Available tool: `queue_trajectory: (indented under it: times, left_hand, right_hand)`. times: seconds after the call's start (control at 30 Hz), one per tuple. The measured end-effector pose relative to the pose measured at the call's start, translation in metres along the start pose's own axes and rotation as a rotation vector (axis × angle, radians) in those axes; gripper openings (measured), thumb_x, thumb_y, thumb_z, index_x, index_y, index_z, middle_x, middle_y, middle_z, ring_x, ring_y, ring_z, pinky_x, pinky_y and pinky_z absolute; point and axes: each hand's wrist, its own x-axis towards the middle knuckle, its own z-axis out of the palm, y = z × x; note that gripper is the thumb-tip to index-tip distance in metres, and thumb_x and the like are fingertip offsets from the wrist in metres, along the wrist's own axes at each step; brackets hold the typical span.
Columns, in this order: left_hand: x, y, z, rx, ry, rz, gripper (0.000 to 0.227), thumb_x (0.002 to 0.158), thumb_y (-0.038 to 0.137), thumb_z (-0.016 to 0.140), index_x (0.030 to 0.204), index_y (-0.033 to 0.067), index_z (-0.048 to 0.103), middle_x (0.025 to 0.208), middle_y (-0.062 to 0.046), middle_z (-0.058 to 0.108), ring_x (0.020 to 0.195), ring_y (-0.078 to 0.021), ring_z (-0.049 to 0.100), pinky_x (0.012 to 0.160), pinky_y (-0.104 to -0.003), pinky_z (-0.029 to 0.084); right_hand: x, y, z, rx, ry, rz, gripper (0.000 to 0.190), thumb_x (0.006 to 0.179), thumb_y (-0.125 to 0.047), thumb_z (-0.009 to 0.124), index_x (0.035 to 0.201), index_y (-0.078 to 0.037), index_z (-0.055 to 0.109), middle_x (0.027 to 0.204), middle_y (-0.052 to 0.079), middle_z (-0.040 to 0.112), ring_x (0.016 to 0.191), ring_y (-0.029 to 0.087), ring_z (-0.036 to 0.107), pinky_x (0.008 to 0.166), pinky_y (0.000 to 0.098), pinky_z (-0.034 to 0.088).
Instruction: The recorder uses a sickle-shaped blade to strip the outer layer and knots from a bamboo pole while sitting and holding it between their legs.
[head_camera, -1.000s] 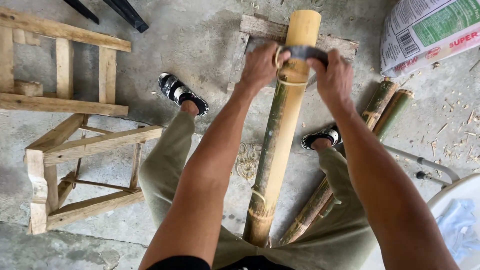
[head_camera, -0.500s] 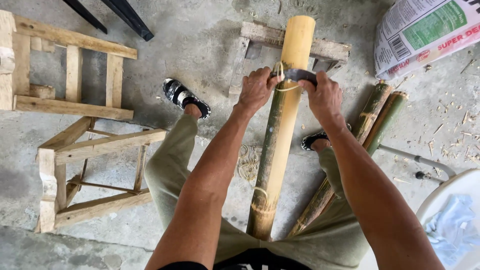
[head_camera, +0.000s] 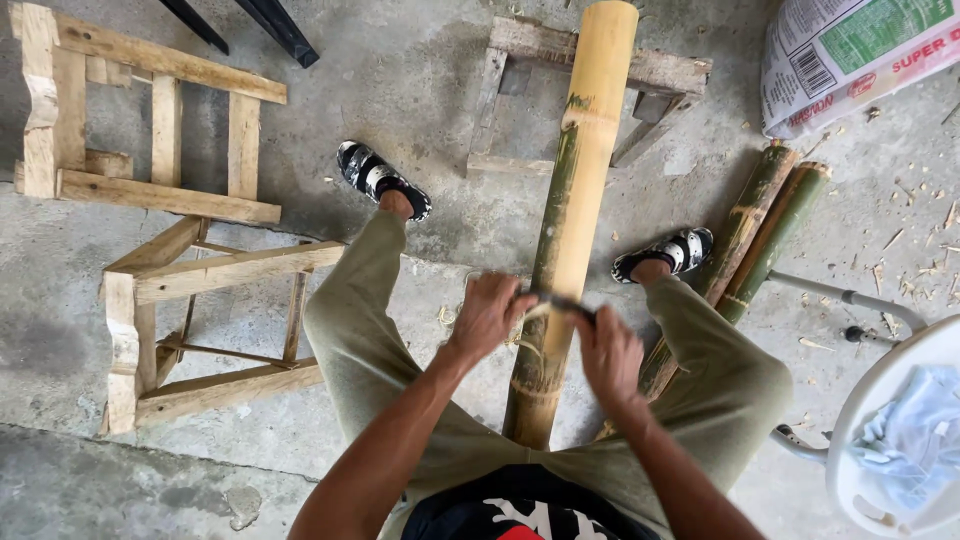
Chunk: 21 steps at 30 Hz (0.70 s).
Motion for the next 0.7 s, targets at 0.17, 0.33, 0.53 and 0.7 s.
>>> queue_trajectory:
  times: [0.17, 0.33, 0.53, 0.7]
  left_hand:
    - [-0.056, 0.024, -0.038, -0.044, -0.156, -0.023, 0.052, 0.105, 0.058, 0.045, 0.096, 0.0084, 0.056, 0.085, -0.011, 0.056, 0.083, -0.0281, 0.053, 0.083, -0.047, 0.041]
    - [-0.013, 0.013, -0.046, -0.055, -0.369, -0.078, 0.049, 0.1, 0.055, 0.053, 0.088, 0.0076, 0.057, 0.08, -0.01, 0.055, 0.08, -0.0282, 0.053, 0.084, -0.048, 0.04]
    - [0.128, -0.013, -0.021, -0.116, -0.117, -0.123, 0.049, 0.104, 0.058, 0.043, 0.085, 0.0134, 0.052, 0.071, 0.0, 0.047, 0.061, -0.0164, 0.043, 0.058, -0.038, 0.044]
    - [0.273, -0.027, -0.026, 0.174, -0.053, -0.146, 0.055, 0.102, 0.066, 0.038, 0.086, 0.0145, 0.05, 0.076, -0.003, 0.048, 0.069, -0.0204, 0.044, 0.065, -0.043, 0.045]
  right_hand:
    - [-0.052, -0.042, -0.041, -0.088, -0.009, -0.108, 0.046, 0.101, -0.05, 0.059, 0.076, -0.012, 0.051, 0.057, 0.002, 0.052, 0.044, 0.014, 0.04, 0.038, 0.034, 0.036]
    - [-0.015, -0.019, -0.04, -0.132, -0.167, -0.264, 0.05, 0.096, -0.056, 0.062, 0.067, -0.015, 0.057, 0.054, 0.005, 0.055, 0.05, 0.016, 0.042, 0.045, 0.0382, 0.038]
    - [0.15, -0.005, -0.051, -0.073, -0.221, -0.088, 0.043, 0.108, -0.047, 0.051, 0.097, -0.008, 0.064, 0.064, 0.004, 0.063, 0.035, 0.01, 0.039, 0.029, 0.0298, 0.033]
    - [0.287, 0.005, -0.055, -0.001, -0.048, -0.056, 0.041, 0.11, -0.043, 0.059, 0.112, -0.001, 0.061, 0.087, 0.013, 0.068, 0.049, 0.015, 0.049, 0.036, 0.0305, 0.042]
